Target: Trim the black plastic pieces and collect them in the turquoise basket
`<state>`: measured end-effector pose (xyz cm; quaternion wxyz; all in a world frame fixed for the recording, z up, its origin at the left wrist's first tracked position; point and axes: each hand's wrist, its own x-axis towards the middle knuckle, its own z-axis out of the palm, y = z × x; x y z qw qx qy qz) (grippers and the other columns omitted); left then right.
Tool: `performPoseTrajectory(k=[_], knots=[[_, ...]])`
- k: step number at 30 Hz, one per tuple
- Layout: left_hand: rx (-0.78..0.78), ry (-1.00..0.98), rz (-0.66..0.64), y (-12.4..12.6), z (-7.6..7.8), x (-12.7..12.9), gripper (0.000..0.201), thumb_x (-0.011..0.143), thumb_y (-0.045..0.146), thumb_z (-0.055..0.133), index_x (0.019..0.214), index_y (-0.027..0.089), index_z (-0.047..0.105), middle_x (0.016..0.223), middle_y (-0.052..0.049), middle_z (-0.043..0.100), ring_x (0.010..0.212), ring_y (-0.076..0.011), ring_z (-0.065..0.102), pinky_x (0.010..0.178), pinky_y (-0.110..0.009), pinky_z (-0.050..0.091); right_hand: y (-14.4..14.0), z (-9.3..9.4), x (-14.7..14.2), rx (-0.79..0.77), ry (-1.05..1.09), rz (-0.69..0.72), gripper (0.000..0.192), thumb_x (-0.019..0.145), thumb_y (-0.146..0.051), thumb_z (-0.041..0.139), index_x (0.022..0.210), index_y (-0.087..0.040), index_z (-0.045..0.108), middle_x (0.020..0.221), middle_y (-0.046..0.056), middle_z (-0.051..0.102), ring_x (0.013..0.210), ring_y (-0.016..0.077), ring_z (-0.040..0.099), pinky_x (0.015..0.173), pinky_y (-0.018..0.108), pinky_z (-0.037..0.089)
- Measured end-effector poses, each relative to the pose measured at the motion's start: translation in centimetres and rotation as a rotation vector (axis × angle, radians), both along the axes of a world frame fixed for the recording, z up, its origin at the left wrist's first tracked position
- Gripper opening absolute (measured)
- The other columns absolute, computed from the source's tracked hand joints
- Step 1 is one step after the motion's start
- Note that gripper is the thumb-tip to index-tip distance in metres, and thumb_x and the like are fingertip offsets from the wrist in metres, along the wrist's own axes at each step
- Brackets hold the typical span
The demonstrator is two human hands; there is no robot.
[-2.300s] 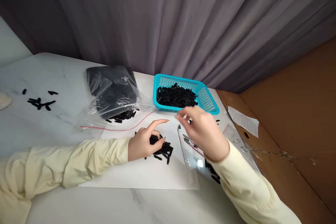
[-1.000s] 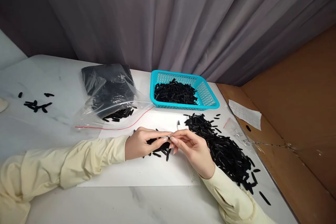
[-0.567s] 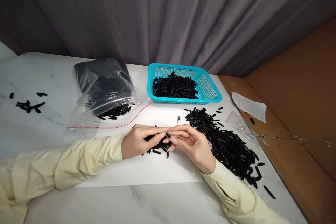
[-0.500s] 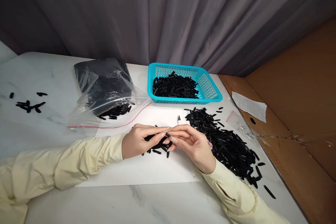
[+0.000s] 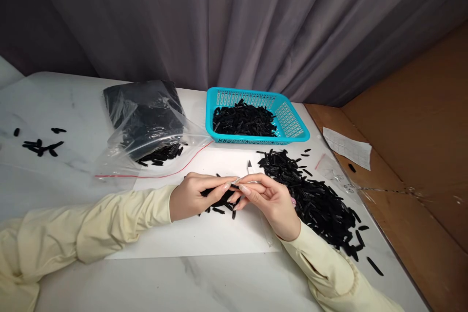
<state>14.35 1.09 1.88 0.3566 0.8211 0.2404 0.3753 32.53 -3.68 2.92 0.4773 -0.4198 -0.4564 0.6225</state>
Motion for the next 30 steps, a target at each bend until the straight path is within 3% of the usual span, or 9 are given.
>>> performPoseTrajectory(k=[11, 20, 30], knots=[[-0.037, 0.005, -0.034, 0.04, 0.08, -0.14, 0.029, 0.089, 0.018, 0.043, 0.104, 0.014, 0.067, 0.082, -0.005, 0.073, 0.075, -0.0150, 0.068, 0.069, -0.020, 0.054, -0.02, -0.13, -0.17, -0.006, 0.043, -0.008, 0.015, 0.080, -0.028, 0.061, 0.088, -0.015, 0.058, 0.067, 0.002, 0.070, 0.062, 0.0162, 0.067, 0.056, 0.030, 0.058], [0.086, 0.001, 0.015, -0.05, -0.05, -0.12, 0.030, 0.088, 0.020, 0.044, 0.109, 0.011, 0.064, 0.067, -0.005, 0.069, 0.048, -0.0089, 0.056, 0.046, -0.017, 0.045, 0.07, -0.08, -0.10, -0.060, 0.123, -0.024, 0.024, 0.075, -0.025, 0.067, 0.094, -0.019, 0.056, 0.087, 0.005, 0.072, 0.075, 0.0178, 0.069, 0.065, 0.032, 0.059], [0.107, -0.043, -0.001, -0.01, -0.12, -0.06, 0.032, 0.084, 0.013, 0.048, 0.113, 0.009, 0.061, 0.068, -0.005, 0.069, 0.044, -0.0065, 0.050, 0.046, -0.015, 0.044, 0.11, 0.02, -0.05, -0.090, 0.140, -0.037, 0.035, 0.070, -0.020, 0.071, 0.100, -0.020, 0.054, 0.092, 0.006, 0.072, 0.080, 0.0198, 0.070, 0.075, 0.035, 0.057]])
